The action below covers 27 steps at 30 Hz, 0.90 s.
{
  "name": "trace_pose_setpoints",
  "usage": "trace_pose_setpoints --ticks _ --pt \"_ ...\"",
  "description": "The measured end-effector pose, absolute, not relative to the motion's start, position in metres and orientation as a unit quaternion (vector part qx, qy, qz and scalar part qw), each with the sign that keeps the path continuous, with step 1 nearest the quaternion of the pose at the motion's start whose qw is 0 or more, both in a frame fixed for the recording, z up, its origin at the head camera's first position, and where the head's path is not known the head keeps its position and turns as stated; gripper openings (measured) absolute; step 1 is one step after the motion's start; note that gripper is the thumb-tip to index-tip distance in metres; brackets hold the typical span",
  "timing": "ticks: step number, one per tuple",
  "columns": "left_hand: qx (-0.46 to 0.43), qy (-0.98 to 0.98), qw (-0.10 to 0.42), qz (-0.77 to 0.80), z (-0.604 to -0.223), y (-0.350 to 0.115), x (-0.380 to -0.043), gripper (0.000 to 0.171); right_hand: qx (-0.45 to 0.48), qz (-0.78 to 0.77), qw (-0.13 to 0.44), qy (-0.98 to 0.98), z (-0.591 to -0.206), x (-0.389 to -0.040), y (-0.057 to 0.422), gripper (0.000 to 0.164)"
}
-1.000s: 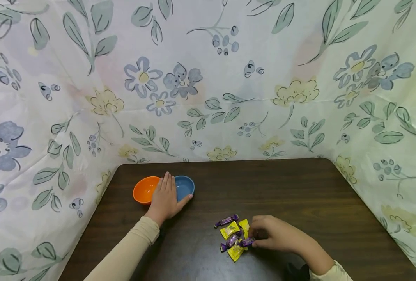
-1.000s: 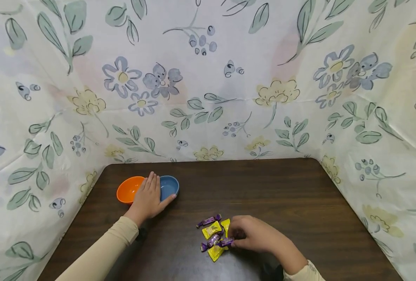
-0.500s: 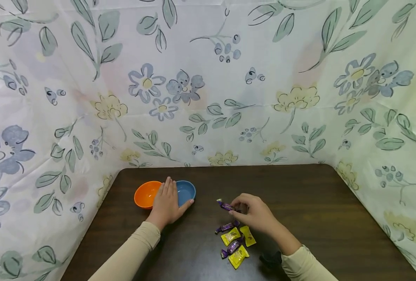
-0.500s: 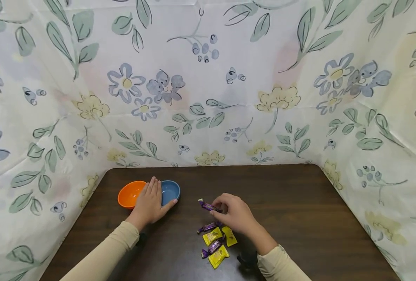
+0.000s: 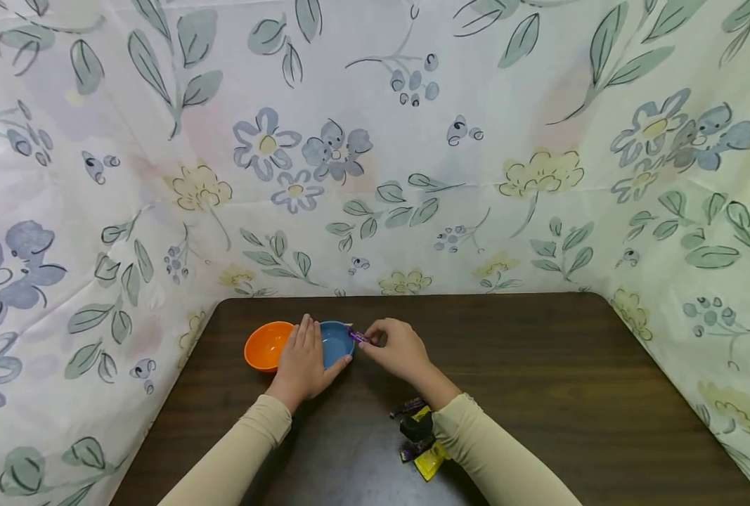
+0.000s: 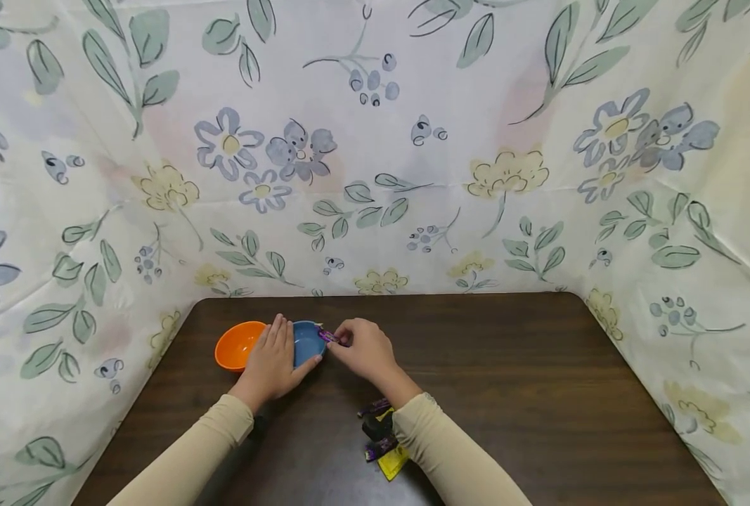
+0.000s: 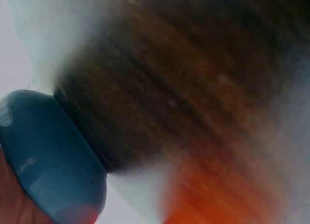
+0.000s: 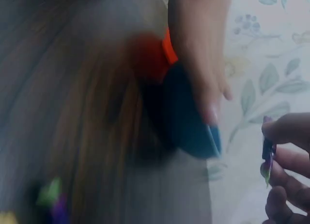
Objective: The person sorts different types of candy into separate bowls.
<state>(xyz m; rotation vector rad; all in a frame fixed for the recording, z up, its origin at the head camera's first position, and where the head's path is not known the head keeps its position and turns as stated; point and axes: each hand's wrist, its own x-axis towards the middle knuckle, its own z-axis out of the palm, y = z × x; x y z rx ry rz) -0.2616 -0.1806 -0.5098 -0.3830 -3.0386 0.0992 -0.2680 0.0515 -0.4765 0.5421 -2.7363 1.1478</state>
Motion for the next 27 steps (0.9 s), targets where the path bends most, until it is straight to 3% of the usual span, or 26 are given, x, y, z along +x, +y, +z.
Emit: trace_pose_setpoints --ticks 15,27 --pt "-0.139 -0.989 0.013 0.058 -0.504 -0.179 -0.260 0.101 0.132 0.349 0.041 -0.927 -0.482 -0.285 -0.007 0.022" --pt "-0.120 -0.992 0.022 0.020 -0.504 -0.179 -0.260 0.107 0.201 0.346 0.018 -0.916 -0.470 -0.270 0.038 0.019"
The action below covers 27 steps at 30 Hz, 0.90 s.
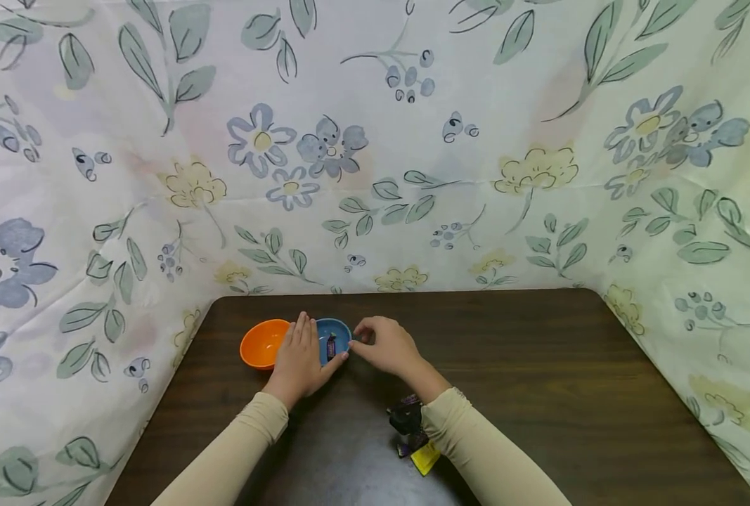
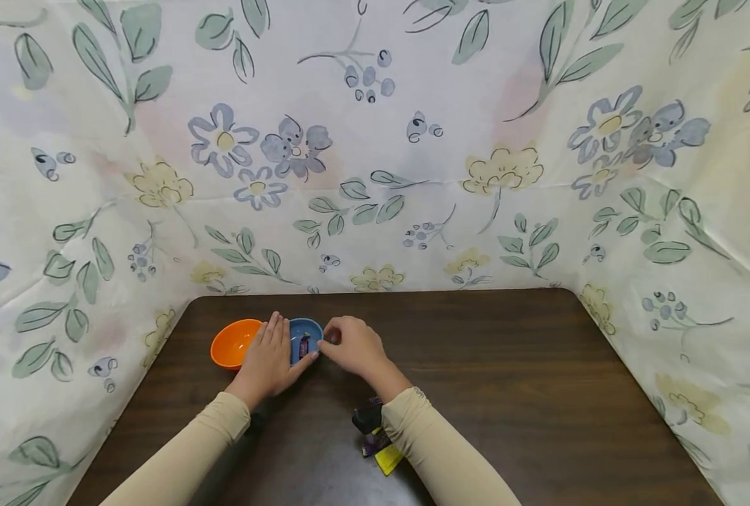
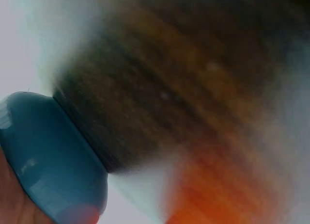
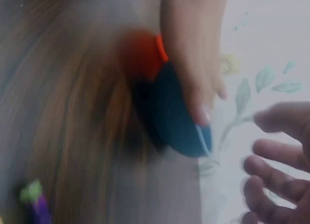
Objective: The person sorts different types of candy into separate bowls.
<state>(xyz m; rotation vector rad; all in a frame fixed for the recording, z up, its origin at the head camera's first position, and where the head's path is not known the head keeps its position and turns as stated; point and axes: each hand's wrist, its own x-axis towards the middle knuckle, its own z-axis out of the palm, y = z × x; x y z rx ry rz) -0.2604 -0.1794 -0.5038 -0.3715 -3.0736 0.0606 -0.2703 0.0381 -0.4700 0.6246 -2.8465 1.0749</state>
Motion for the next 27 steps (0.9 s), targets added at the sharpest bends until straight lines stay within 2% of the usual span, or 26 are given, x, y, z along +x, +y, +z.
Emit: trace_pose_setpoints --ticks 5,17,27 --pt "-0.112 -0.993 0.024 0.019 -0.503 -0.181 -0.260 0.108 0.232 0.328 -0.014 -0.916 -0.469 -0.257 0.063 0.024" --pt "-0.124 -0.992 0.019 0.025 -0.505 -0.177 -0.261 0.108 0.233 0.299 -0.035 -0.925 -0.474 -0.207 0.133 0.026" --pt "-0.124 -0.992 0.020 0.019 -0.505 -0.179 -0.261 0.108 0.180 0.225 0.001 -0.958 -0.493 -0.194 0.161 0.022"
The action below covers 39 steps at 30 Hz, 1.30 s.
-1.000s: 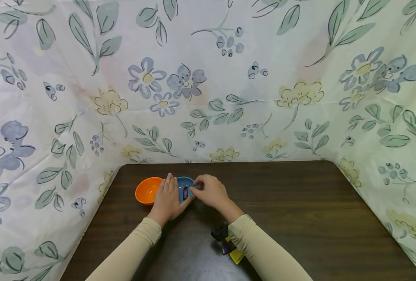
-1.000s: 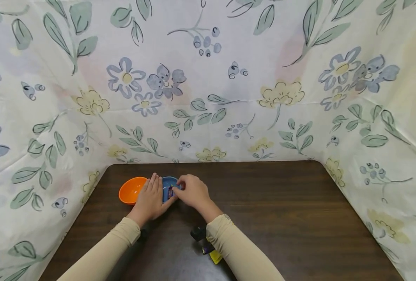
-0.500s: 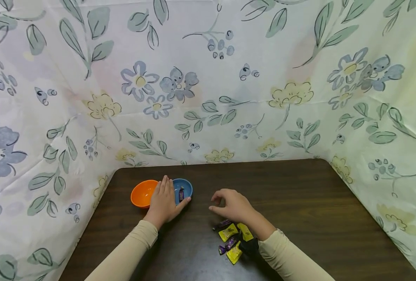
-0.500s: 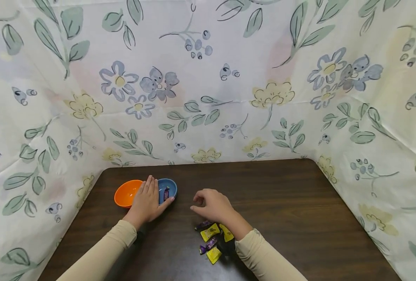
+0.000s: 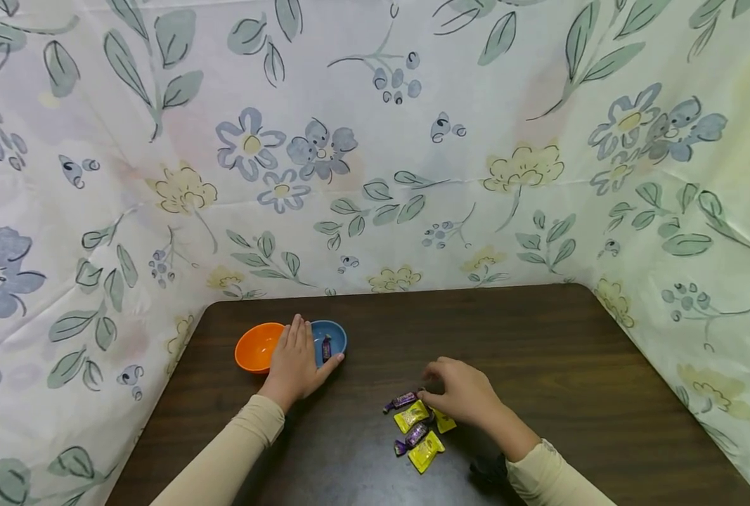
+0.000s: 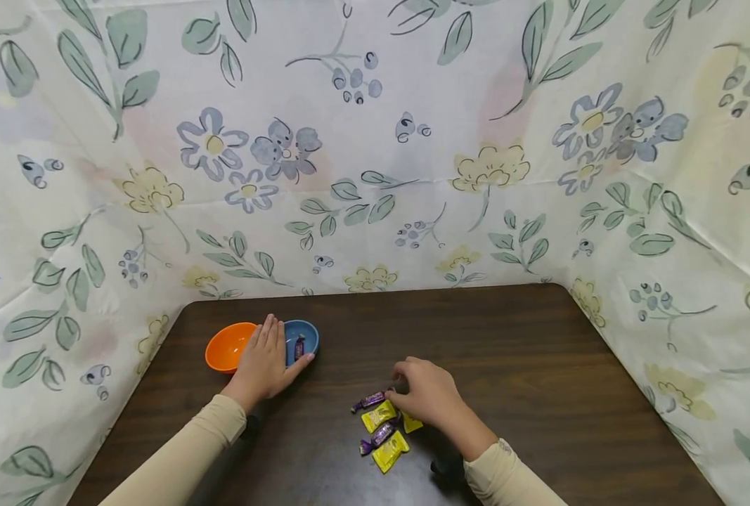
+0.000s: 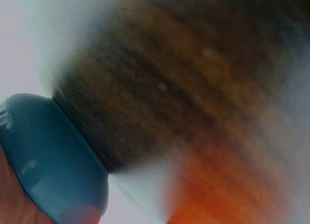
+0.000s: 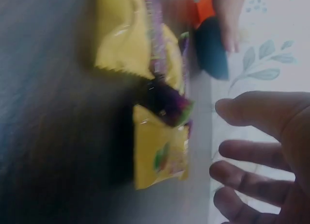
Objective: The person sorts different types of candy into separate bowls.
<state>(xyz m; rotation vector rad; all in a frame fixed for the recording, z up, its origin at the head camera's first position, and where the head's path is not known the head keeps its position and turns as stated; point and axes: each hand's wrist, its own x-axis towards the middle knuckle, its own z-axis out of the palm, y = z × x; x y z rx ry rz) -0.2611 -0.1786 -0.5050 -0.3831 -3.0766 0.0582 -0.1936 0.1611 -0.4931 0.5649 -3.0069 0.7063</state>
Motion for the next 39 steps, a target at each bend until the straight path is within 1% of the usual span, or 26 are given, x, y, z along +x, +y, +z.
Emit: trace_pose_setpoints --ticks 5,12,15,20,24,27,30,35,39 --pt "-0.124 -0.992 0.023 0.018 -0.503 -0.178 -0.261 0.108 0.154 0.215 -0.001 -0.964 -0.499 -0.194 0.166 0.021" --pt "-0.124 -0.992 0.025 0.018 -0.502 -0.177 -0.261 0.108 0.137 0.221 -0.026 -0.965 -0.507 -0.195 0.170 0.011" --pt "-0.123 -0.992 0.027 0.017 -0.503 -0.176 -0.261 0.109 0.136 0.222 -0.028 -0.965 -0.508 -0.196 0.170 0.007" --pt "-0.123 -0.992 0.026 0.013 -0.503 -0.176 -0.261 0.109 0.139 0.226 -0.026 -0.964 -0.503 -0.192 0.170 0.008" --pt "-0.122 -0.992 0.027 0.018 -0.503 -0.177 -0.262 0.109 0.184 0.217 -0.023 -0.958 -0.501 -0.188 0.171 0.012" --pt "-0.121 -0.992 0.027 0.018 -0.503 -0.177 -0.262 0.110 0.232 0.203 -0.011 -0.951 -0.502 -0.187 0.171 0.017" --pt "-0.121 -0.992 0.026 0.016 -0.503 -0.178 -0.262 0.110 0.260 0.196 0.002 -0.945 -0.504 -0.187 0.168 0.021" --pt "-0.123 -0.992 0.024 0.017 -0.504 -0.178 -0.262 0.109 0.286 0.193 0.019 -0.938 -0.503 -0.188 0.158 0.020" --pt "-0.124 -0.992 0.025 0.020 -0.505 -0.178 -0.261 0.109 0.312 0.188 0.021 -0.931 -0.502 -0.190 0.151 0.018"
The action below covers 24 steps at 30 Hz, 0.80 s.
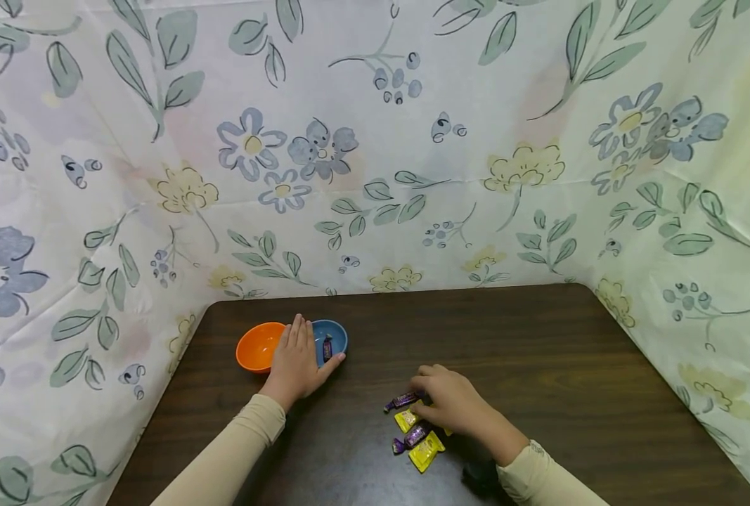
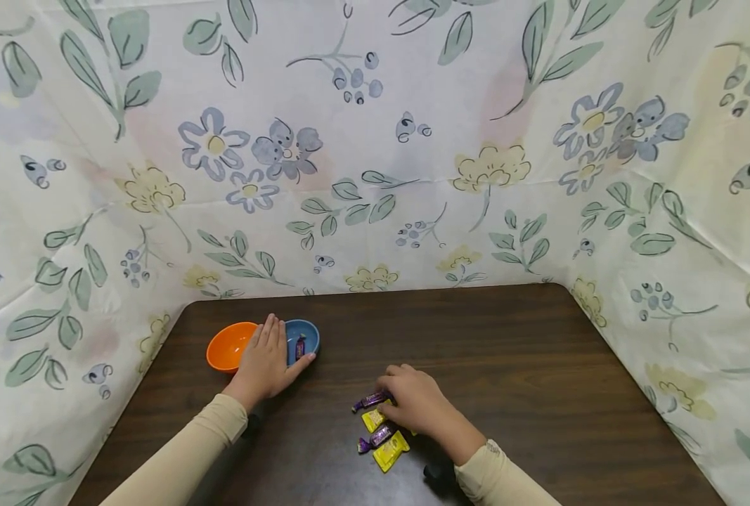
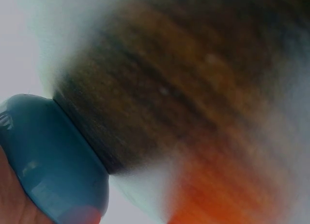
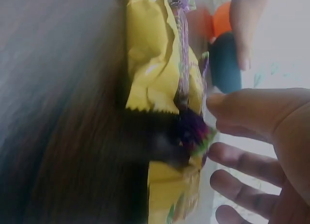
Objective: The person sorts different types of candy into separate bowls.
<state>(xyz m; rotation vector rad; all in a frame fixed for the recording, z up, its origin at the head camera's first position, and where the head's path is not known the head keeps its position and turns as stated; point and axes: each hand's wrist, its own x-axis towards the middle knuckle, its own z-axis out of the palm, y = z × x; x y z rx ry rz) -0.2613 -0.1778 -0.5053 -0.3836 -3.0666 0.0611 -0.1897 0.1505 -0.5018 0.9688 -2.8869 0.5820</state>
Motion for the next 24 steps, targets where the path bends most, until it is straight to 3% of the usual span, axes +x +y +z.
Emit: trace_pose_setpoints --ticks 6,15,24 --pt "-0.128 -0.991 0.026 0.022 -0.508 -0.178 -0.262 0.110 0.335 0.179 0.021 -0.925 -0.502 -0.193 0.141 0.006" --pt "-0.122 -0.992 0.023 0.024 -0.507 -0.179 -0.262 0.110 0.339 0.138 0.047 -0.929 -0.509 -0.205 0.126 0.005" --pt "-0.124 -0.992 0.024 0.022 -0.506 -0.178 -0.262 0.110 0.346 0.136 0.023 -0.928 -0.509 -0.213 0.118 0.007"
